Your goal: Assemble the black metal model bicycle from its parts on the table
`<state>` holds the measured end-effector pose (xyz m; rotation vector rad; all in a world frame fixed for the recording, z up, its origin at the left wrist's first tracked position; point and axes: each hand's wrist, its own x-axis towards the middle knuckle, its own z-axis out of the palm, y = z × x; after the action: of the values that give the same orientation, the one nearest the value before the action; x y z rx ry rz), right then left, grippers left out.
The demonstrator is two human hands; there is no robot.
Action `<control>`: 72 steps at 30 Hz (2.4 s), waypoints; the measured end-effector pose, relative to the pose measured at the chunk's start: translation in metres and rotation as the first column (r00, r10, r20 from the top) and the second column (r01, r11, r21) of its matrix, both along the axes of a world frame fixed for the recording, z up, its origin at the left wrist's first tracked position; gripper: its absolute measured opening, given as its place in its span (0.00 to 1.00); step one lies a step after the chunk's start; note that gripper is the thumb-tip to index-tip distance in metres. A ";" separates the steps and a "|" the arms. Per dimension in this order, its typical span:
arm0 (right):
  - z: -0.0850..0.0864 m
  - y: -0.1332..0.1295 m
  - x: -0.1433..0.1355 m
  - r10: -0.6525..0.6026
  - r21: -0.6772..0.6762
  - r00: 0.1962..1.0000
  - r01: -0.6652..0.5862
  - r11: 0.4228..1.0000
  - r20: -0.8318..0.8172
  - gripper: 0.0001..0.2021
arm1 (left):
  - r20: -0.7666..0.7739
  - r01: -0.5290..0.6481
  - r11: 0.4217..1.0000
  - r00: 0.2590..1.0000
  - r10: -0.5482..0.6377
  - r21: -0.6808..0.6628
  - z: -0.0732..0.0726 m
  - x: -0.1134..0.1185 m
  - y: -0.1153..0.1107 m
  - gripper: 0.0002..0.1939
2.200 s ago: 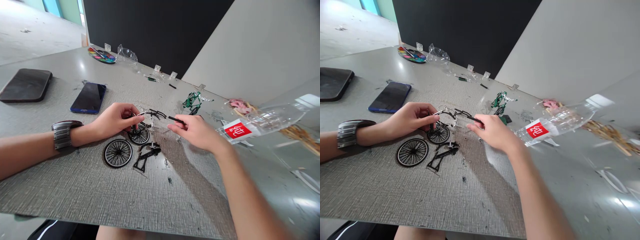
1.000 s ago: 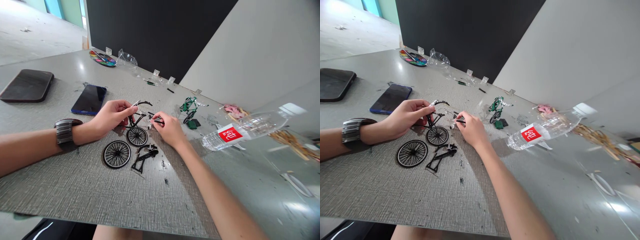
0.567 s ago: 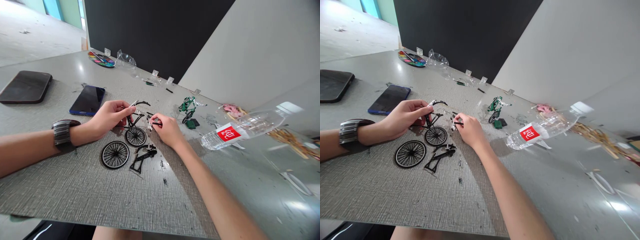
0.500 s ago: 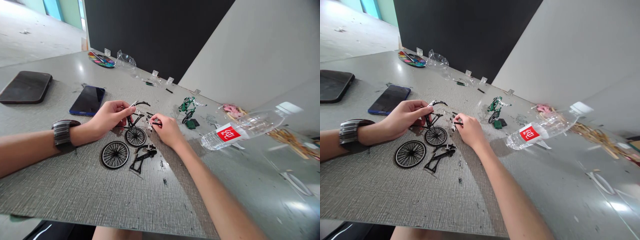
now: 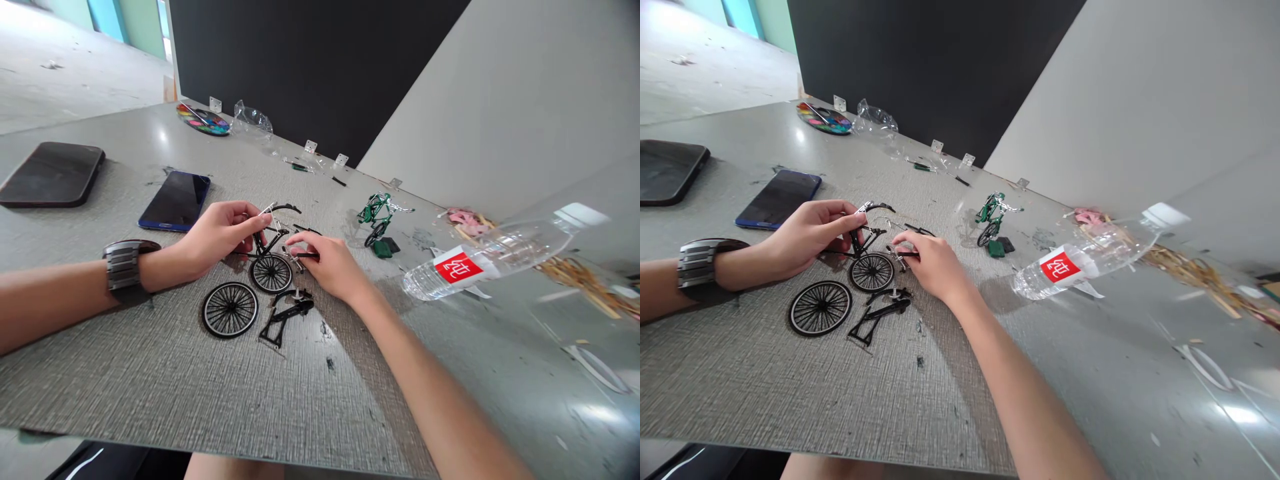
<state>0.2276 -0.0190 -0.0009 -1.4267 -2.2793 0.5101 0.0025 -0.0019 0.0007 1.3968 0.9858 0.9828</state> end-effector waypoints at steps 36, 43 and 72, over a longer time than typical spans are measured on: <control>0.005 0.045 -0.030 -0.148 0.094 0.974 0.133 0.987 0.171 0.05 | 0.091 -0.067 0.992 0.993 0.077 -0.103 -0.004 -0.004 0.006 0.16; 0.009 0.004 0.003 -0.193 -0.025 0.977 0.192 0.981 -0.089 0.11 | 0.146 -0.037 0.996 0.988 0.048 -0.076 -0.003 -0.002 0.006 0.14; 0.024 -0.012 -0.004 0.022 0.036 0.997 -0.025 0.999 0.079 0.11 | 0.096 -0.067 0.996 0.993 0.072 -0.052 -0.001 -0.001 0.002 0.12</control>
<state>0.2233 -0.0313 0.0226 -1.4275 -2.3571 0.4233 0.0020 -0.0004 0.0000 1.2694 0.9843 1.0626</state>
